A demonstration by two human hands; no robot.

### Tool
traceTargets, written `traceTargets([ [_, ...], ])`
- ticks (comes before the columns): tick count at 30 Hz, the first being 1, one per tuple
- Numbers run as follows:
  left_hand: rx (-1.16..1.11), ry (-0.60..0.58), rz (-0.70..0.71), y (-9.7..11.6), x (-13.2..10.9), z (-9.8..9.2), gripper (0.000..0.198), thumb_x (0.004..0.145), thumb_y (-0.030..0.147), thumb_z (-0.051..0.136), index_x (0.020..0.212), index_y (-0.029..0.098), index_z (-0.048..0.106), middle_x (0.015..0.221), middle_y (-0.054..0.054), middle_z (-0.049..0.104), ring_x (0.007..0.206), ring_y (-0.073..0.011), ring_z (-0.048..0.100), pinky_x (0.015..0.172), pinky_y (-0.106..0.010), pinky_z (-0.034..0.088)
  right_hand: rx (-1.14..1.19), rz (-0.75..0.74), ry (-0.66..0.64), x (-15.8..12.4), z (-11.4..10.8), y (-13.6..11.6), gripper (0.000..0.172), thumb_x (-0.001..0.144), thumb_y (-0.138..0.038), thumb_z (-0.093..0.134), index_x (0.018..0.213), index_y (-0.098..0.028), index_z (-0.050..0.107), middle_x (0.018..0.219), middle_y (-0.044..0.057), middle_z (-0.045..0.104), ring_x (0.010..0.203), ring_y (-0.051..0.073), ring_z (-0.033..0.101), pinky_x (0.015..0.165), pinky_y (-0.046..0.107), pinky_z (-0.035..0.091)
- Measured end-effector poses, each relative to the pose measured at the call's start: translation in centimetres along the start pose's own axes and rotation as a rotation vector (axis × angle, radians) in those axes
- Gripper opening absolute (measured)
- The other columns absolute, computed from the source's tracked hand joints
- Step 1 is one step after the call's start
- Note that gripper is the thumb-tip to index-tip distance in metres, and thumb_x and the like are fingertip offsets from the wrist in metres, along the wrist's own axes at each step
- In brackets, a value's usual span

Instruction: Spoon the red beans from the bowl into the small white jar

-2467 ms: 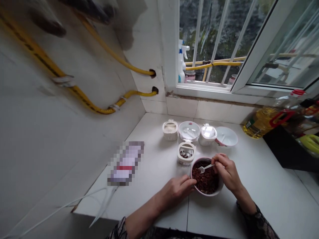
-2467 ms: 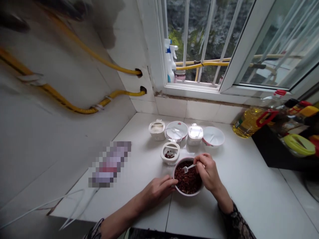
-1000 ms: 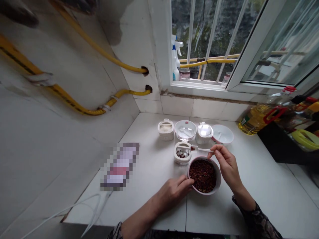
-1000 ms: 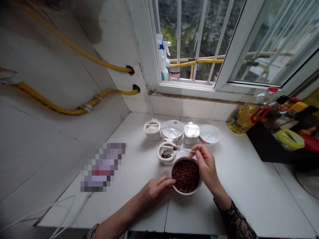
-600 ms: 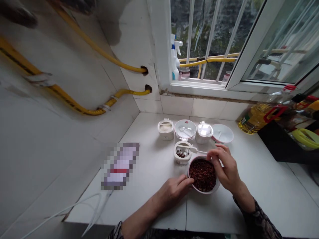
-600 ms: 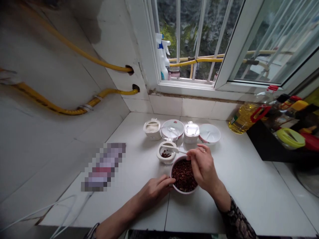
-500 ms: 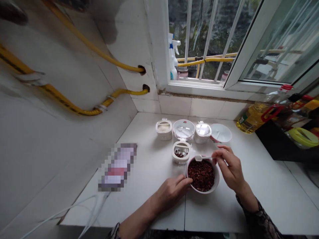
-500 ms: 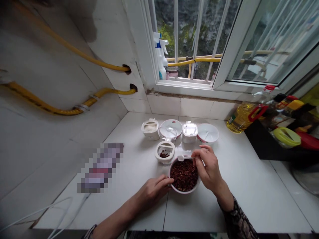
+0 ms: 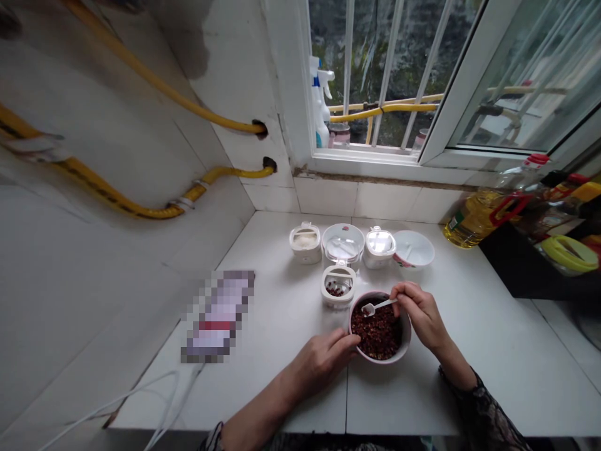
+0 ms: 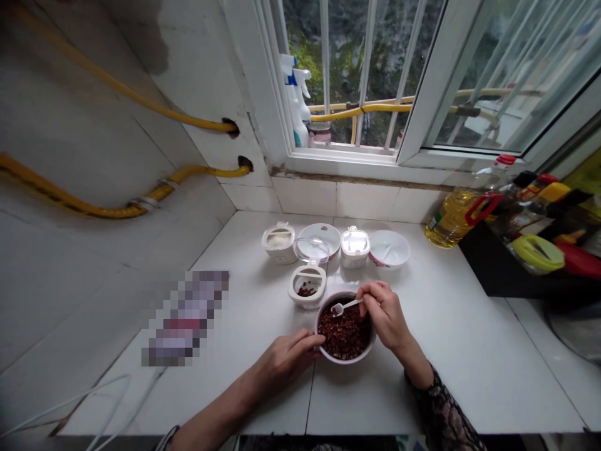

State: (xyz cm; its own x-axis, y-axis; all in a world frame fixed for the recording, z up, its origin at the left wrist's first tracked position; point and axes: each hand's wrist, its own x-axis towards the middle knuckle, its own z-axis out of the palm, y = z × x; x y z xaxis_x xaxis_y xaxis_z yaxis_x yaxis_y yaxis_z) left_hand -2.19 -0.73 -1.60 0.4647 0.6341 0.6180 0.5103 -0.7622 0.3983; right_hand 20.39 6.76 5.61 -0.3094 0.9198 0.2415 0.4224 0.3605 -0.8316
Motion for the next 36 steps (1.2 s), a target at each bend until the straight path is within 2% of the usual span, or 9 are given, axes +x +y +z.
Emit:
traceTargets([
  [3, -0.006, -0.007, -0.004, -0.1, -0.1, 0.0, 0.017, 0.101, 0.021, 0.043, 0.112, 0.013, 0.051, 0.081, -0.006, 0.064, 0.062, -0.0123, 0.061, 0.053, -0.019, 0.051, 0.125, 0.122, 0.023, 0.0, -0.3, 0.1, 0.02, 0.086, -0.028, 0.046, 0.072, -0.021, 0.058, 0.052, -0.002, 0.056, 0.061, 0.018, 0.055, 0.067, 0.03, 0.042],
  [5, -0.011, -0.012, -0.004, -0.1, -0.2, 0.0, 0.017, 0.101, 0.021, 0.043, 0.112, 0.012, 0.051, 0.082, -0.006, 0.064, 0.062, -0.0124, 0.062, 0.053, -0.019, 0.052, 0.163, 0.151, 0.032, 0.0, -0.3, 0.2, 0.021, 0.085, -0.029, 0.046, 0.07, -0.021, 0.058, 0.051, -0.003, 0.054, 0.057, 0.016, 0.052, 0.064, 0.029, 0.041],
  [17, -0.014, -0.004, -0.001, -0.1, -0.2, 0.1, 0.017, 0.101, 0.021, 0.042, 0.112, 0.012, 0.052, 0.082, -0.006, 0.064, 0.062, -0.0118, 0.061, 0.053, -0.019, 0.052, 0.077, 0.114, 0.064, 0.0, -0.2, 0.2, 0.021, 0.084, -0.029, 0.047, 0.067, -0.021, 0.058, 0.05, -0.002, 0.054, 0.063, 0.019, 0.054, 0.069, 0.031, 0.041],
  [22, -0.018, -0.01, -0.001, -0.2, -0.5, 0.3, 0.017, 0.1, 0.02, 0.043, 0.113, 0.012, 0.052, 0.083, -0.006, 0.064, 0.063, -0.0127, 0.062, 0.053, -0.02, 0.053, 0.263, 0.225, 0.054, 0.1, -0.1, 0.5, 0.018, 0.08, -0.03, 0.049, 0.067, -0.02, 0.058, 0.049, -0.003, 0.052, 0.054, 0.015, 0.049, 0.06, 0.028, 0.039],
  [26, -0.017, 0.001, 0.007, -0.3, -0.4, 0.3, 0.017, 0.1, 0.02, 0.044, 0.113, 0.012, 0.051, 0.083, -0.006, 0.064, 0.064, -0.0132, 0.063, 0.053, -0.02, 0.053, 0.382, 0.263, 0.067, 0.3, -0.2, 0.9, 0.015, 0.078, -0.029, 0.051, 0.07, -0.019, 0.059, 0.048, -0.003, 0.053, 0.051, 0.014, 0.049, 0.059, 0.027, 0.041],
  [31, -0.01, 0.006, 0.013, -0.1, -0.1, 0.1, 0.017, 0.101, 0.02, 0.042, 0.113, 0.012, 0.051, 0.082, -0.006, 0.064, 0.064, -0.0129, 0.064, 0.055, -0.02, 0.054, 0.314, 0.113, 0.137, 0.3, 0.2, -0.3, 0.015, 0.089, -0.03, 0.05, 0.084, -0.02, 0.059, 0.062, 0.0, 0.061, 0.064, 0.017, 0.059, 0.067, 0.03, 0.047],
  [34, -0.005, 0.014, 0.011, 0.0, 0.0, 0.0, 0.018, 0.101, 0.021, 0.04, 0.112, 0.012, 0.052, 0.08, -0.006, 0.063, 0.063, -0.0128, 0.064, 0.054, -0.019, 0.054, 0.12, -0.067, 0.163, 0.1, 1.0, -1.4, 0.012, 0.095, -0.025, 0.045, 0.096, -0.022, 0.057, 0.078, 0.002, 0.066, 0.075, 0.018, 0.062, 0.075, 0.032, 0.048],
  [36, -0.004, 0.019, 0.01, 0.1, 0.0, 0.0, 0.018, 0.101, 0.021, 0.04, 0.112, 0.012, 0.052, 0.079, -0.006, 0.063, 0.063, -0.0126, 0.063, 0.054, -0.019, 0.053, -0.045, -0.246, 0.124, 0.2, 1.6, -1.9, 0.015, 0.095, -0.018, 0.043, 0.099, -0.022, 0.056, 0.084, 0.003, 0.067, 0.081, 0.019, 0.062, 0.084, 0.036, 0.046],
])
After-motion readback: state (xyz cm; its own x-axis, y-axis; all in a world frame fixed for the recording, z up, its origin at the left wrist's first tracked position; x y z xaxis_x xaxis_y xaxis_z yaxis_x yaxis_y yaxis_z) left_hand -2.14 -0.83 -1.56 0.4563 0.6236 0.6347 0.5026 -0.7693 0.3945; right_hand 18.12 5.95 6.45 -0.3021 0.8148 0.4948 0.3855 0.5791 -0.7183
